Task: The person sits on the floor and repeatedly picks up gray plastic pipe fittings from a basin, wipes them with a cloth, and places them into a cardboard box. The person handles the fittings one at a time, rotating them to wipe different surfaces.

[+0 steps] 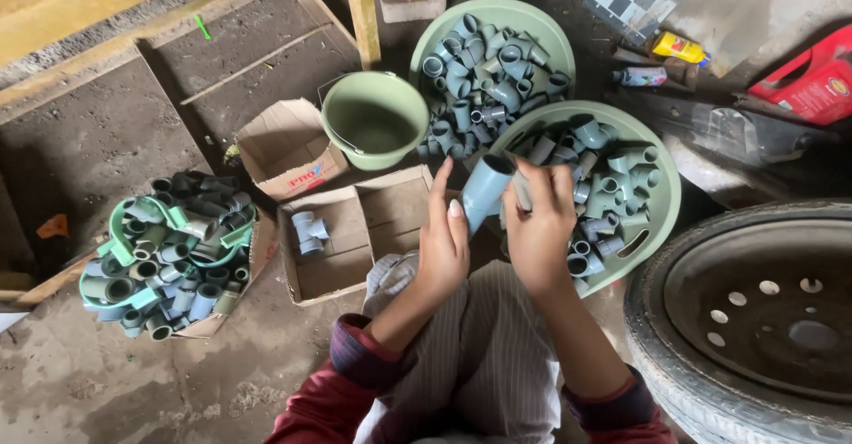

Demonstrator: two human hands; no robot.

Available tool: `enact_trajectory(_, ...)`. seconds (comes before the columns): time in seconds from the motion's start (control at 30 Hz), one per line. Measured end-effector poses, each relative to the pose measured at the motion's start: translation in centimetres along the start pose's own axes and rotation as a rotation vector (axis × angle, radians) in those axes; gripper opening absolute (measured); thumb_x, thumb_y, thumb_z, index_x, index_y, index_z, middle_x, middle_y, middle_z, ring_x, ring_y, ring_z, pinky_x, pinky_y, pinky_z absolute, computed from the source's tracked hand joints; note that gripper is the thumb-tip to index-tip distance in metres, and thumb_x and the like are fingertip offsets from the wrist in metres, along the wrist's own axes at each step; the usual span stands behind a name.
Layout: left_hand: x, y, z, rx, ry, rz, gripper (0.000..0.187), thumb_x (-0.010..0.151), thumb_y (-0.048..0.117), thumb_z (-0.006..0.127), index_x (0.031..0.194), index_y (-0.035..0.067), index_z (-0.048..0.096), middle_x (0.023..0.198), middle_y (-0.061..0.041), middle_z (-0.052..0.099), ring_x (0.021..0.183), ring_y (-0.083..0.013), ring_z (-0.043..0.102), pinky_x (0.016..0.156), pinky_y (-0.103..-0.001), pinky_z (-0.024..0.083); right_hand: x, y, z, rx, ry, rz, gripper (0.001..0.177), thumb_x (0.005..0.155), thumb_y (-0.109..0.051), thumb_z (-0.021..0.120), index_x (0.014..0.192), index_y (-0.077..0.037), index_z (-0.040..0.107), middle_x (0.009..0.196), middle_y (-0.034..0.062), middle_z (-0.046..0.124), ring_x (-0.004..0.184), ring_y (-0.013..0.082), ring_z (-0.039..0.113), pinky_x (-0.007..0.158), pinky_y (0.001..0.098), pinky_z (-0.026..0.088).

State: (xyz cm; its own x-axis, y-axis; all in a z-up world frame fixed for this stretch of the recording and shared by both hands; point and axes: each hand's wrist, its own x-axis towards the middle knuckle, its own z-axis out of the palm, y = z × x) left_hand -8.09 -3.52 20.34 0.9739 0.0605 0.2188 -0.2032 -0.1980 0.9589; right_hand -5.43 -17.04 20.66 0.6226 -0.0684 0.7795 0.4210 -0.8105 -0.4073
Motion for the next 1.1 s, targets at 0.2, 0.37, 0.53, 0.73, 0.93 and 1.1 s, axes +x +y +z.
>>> enact_trajectory(0.2, 2.2, -2.7, 0.2, -0.135, 0.113, -0.027, 0.050, 0.110, 0.028, 0.023, 0.157, 0.013, 0.031, 0.145, -0.035, 0.049, 0.134, -0.0540, 0.045, 0.110, -0.064, 0.036, -4.0, -2.9, 1.9, 0.013, -0.073, 0.076, 0.022, 0.086, -0.016, 0.079, 0.106, -0.016, 0.070, 0.102, 0.0038, 0.059, 0.091, 0.0332, 0.069, 0.075, 0.0410, 0.057)
enact_trajectory(0.37, 2.2, -0.3, -0.2, -0.097, 0.023, -0.058, 0.050, 0.110, 0.030, 0.022, 0.156, 0.015, 0.031, 0.140, -0.038, 0.051, 0.129, -0.0584, 0.047, 0.109, -0.066, 0.038, -0.6, -2.6, 2.4, 0.214, -0.001, -0.093, 0.026, 0.090, 0.001, 0.075, 0.114, -0.011, 0.076, 0.108, 0.0063, 0.062, 0.097, 0.0297, 0.069, 0.083, 0.0379, 0.058)
enact_trajectory(0.53, 1.6, 1.4, -0.3, -0.038, -0.034, -0.089, 0.052, 0.108, 0.031, 0.026, 0.158, 0.019, 0.026, 0.132, -0.042, 0.055, 0.120, -0.0619, 0.052, 0.103, -0.068, 0.044, 1.8, -3.1, 1.5, 0.253, 0.039, -0.139, 0.023, 0.094, 0.004, 0.073, 0.115, -0.006, 0.076, 0.107, 0.0107, 0.063, 0.098, 0.0334, 0.069, 0.083, 0.0409, 0.057)
enact_trajectory(0.73, 1.6, -2.3, 0.6, -0.324, 0.025, 0.043, 0.079, 0.090, -0.003, 0.059, 0.157, 0.021, 0.026, 0.135, -0.033, 0.052, 0.128, -0.0478, 0.052, 0.097, -0.062, 0.049, 1.0, -1.6, 1.1, 0.273, -0.029, -0.178, 0.022, 0.092, -0.001, 0.075, 0.111, -0.011, 0.078, 0.107, 0.0060, 0.064, 0.095, 0.0275, 0.069, 0.085, 0.0386, 0.057)
enact_trajectory(0.93, 1.9, -3.1, 0.9, -0.281, 0.004, 0.119, 0.096, 0.085, -0.004, 0.068, 0.163, 0.014, 0.014, 0.146, -0.033, 0.040, 0.135, -0.0494, 0.044, 0.103, -0.068, 0.042, 0.7, -1.9, 0.9, 0.410, -0.057, -0.267, 0.020, 0.095, 0.002, 0.070, 0.113, -0.005, 0.078, 0.112, 0.0114, 0.065, 0.093, 0.0263, 0.071, 0.079, 0.0347, 0.061)
enact_trajectory(1.1, 1.7, -5.1, 1.8, 0.019, 0.094, 0.250, 0.069, 0.084, 0.003, 0.072, 0.148, 0.003, 0.046, 0.118, -0.027, 0.058, 0.109, -0.0517, 0.061, 0.090, -0.061, 0.052, 2.8, -1.2, -0.2, 0.297, -0.121, -0.400, 0.021, 0.089, -0.001, 0.080, 0.109, -0.006, 0.079, 0.112, 0.0119, 0.067, 0.097, 0.0302, 0.070, 0.088, 0.0401, 0.057)
